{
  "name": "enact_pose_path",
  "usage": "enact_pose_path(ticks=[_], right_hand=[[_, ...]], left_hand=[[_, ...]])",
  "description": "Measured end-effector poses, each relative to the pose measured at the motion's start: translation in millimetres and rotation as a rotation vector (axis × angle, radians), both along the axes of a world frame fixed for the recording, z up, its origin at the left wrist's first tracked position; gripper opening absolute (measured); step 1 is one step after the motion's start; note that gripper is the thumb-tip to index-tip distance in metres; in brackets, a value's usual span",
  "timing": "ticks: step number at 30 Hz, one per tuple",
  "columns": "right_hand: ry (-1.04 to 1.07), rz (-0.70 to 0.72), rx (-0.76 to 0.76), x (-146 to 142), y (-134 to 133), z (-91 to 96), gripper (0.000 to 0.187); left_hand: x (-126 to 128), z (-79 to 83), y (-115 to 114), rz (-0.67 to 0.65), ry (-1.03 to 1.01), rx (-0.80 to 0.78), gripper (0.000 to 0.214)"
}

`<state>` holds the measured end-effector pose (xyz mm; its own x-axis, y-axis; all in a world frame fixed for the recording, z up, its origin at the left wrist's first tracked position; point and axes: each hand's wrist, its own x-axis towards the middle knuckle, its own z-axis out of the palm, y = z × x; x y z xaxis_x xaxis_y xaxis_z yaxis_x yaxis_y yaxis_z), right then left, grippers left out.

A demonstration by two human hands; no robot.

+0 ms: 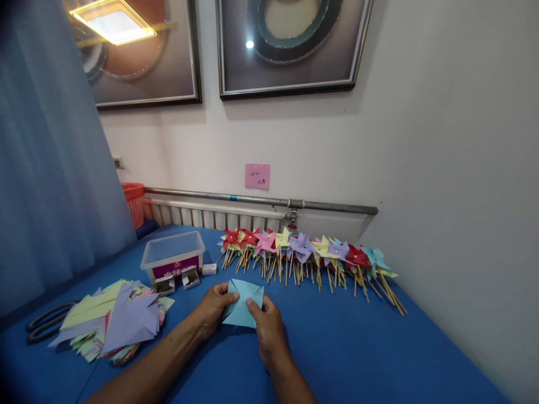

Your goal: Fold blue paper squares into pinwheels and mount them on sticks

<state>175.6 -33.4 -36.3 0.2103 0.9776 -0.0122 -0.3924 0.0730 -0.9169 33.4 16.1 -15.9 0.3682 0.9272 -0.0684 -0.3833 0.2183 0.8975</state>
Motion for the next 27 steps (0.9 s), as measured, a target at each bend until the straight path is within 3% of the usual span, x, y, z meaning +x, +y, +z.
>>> enact_pose_path(ticks=[7,11,14,19,27], right_hand=[[0.094,0.125,-0.007,-2.4,-8.7,14.0,0.052],[0.019,0.075,-0.037,-1.6,-3.0,2.4,0.056],[-0.020,0.001,-0.054,0.9,5.0,-12.2,0.057],[-0.055,-0.100,-0.082,4.1,15.8,-30.4,0.054],[-0.014,-0.087,-0.078,4.6,12.1,-26.3,0.044]], left_hand=[[-0.2,6.6,-1.9,-0.025,0.038,-0.024,0.047],[0.3,4.6,-2.6,-0.044,0.041,-0.009,0.046],[0.0,2.7,-0.4,0.020,0.081,0.013,0.045],[-1.1,5.1,3.7,0.234,0.226,0.163,0.035],[-2.6,11.5,-5.4,0.212,0.376,0.432,0.012]])
